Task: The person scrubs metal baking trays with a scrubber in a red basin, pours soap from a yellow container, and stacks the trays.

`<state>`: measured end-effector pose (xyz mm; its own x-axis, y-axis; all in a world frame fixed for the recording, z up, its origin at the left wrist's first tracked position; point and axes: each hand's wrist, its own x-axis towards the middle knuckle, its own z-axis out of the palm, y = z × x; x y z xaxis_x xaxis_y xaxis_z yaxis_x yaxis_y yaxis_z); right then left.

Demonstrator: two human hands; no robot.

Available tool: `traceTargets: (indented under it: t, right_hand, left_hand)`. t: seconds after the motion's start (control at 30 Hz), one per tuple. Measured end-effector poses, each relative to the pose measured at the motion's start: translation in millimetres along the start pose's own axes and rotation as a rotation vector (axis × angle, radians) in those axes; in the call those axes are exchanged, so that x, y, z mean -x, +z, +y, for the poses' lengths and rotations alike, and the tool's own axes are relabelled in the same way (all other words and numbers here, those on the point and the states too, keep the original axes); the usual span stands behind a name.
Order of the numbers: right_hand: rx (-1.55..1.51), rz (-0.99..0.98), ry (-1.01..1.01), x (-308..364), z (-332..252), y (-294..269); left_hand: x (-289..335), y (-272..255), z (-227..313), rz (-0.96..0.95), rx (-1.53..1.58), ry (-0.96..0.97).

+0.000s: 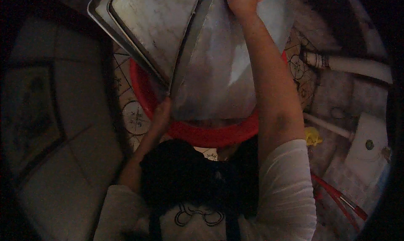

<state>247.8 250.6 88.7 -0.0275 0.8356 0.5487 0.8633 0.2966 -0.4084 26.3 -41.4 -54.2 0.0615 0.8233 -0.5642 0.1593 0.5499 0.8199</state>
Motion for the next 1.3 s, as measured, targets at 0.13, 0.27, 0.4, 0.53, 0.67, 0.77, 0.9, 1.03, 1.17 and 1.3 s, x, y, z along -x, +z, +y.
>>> traceTargets:
  t: [0.13, 0.27, 0.4, 0.53, 0.67, 0.77, 0.9, 1.03, 1.17, 1.3]
  right_hand:
    - [-0.204, 0.238, -0.353, 54.8, 3.8, 24.2]
    - [-0.251, -0.311, -0.62, 192.9, -32.5, 6.1]
    - [-0.239, -0.19, -0.507, 115.3, -0.4, 28.9]
    - [-0.174, 0.299, -0.253, -73.0, 67.5, 3.7]
    - [-0.389, 0.132, -0.166, -30.1, 39.5, 13.7]
    - [-0.342, -0.023, -0.565, 60.1, -7.0, 11.2]
    - [-0.3, 0.049, -0.466, -10.8, 28.1, 11.1]
    - [-0.136, 0.431, -0.058, -90.7, 134.5, 10.9]
    - [-0.084, 0.401, 0.147, -65.9, 215.5, -6.8]
    - [-0.026, 0.275, 0.566, -60.2, 223.1, -1.8]
  left_hand:
    - [-11.7, 0.3, 2.1, 0.036, 0.131, -0.191]
    - [-19.0, -6.9, -57.1, 0.09, -0.316, 0.162]
    - [-14.8, -13.8, -81.0, 0.133, -0.764, 0.477]
    - [-17.4, -6.0, -51.8, 0.022, -0.104, 0.218]
    - [-18.8, -26.7, -35.6, -0.222, -0.877, 0.483]
    - [-5.4, -37.9, -2.0, -0.318, -0.701, 0.098]
    - [-1.6, -36.1, -3.9, -0.256, -0.422, -0.104]
    - [-0.4, -27.2, 13.8, -0.235, -0.287, -0.202]
    - [-16.4, -44.4, -39.9, -0.191, -0.374, -0.193]
    - [-8.9, -58.9, -45.5, -0.192, -0.445, -0.186]
